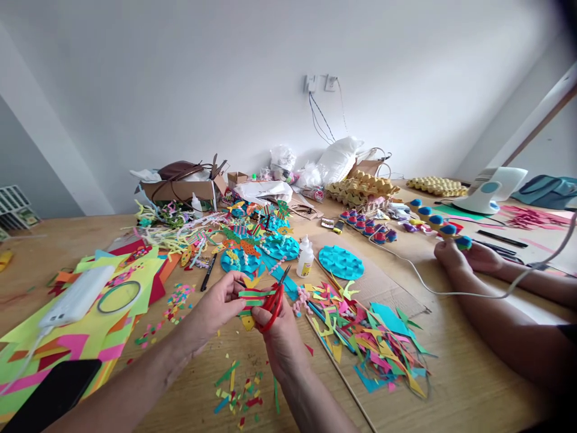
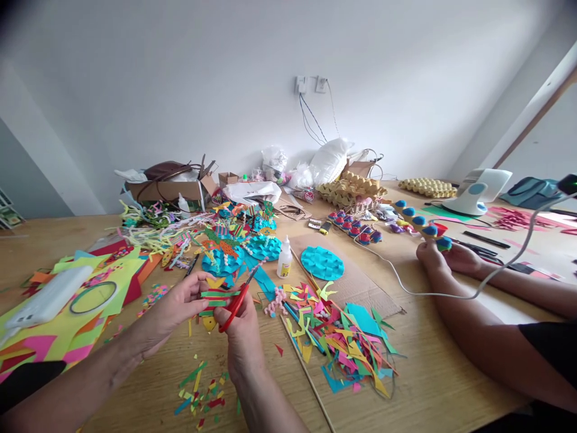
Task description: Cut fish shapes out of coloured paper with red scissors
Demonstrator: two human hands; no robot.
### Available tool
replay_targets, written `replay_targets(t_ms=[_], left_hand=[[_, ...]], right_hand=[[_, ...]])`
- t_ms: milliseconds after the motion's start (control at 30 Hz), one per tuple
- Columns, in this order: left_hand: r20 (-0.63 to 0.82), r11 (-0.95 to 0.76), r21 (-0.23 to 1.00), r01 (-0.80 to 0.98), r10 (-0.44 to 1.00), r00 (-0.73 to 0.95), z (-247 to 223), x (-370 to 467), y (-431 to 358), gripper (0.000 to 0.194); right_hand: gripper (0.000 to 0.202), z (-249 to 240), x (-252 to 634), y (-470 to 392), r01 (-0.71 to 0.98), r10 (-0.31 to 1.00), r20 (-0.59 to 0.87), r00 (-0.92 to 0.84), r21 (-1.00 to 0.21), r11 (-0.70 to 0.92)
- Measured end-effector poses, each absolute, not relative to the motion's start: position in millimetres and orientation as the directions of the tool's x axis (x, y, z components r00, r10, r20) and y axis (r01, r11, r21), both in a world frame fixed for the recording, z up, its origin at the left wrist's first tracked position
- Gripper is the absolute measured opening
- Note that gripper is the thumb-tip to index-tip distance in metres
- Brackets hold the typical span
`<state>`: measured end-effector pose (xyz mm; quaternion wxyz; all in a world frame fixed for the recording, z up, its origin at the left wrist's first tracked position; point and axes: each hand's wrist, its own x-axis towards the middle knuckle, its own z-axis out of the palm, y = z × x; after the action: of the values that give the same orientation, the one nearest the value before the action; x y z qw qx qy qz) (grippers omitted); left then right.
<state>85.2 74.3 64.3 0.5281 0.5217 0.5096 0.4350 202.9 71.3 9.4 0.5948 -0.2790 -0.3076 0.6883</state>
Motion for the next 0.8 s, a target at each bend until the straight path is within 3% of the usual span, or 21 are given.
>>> replay_targets(t_ms=[200, 433, 633, 800], left_hand=[[-0.147, 0.147, 0.989, 0.01, 0.986, 0.08, 64, 84, 70, 0.026], [-0.089, 0.096, 0.989, -0.109, 0.994, 0.069, 66, 71, 63, 0.03], [-0.075, 0.063, 0.971, -0.23, 0.996, -0.041, 68, 77, 53, 0.027], [-0.054, 0.019, 0.973, -0.231, 0.988, -0.144, 59, 86, 46, 0.026]], right_hand=[[0.034, 10, 204, 69, -0.637, 0.988, -0.012, -0.153, -0.763, -0.108], [0.035, -2, 216, 68, -0.594, 0.981, -0.151, -0.119, -0.781, -0.193], [0.034, 8, 213, 54, -0.577, 0.981, -0.087, -0.171, -0.799, -0.171], [0.035, 21, 205, 48, -0.581, 0.981, -0.093, -0.17, -0.794, -0.176]])
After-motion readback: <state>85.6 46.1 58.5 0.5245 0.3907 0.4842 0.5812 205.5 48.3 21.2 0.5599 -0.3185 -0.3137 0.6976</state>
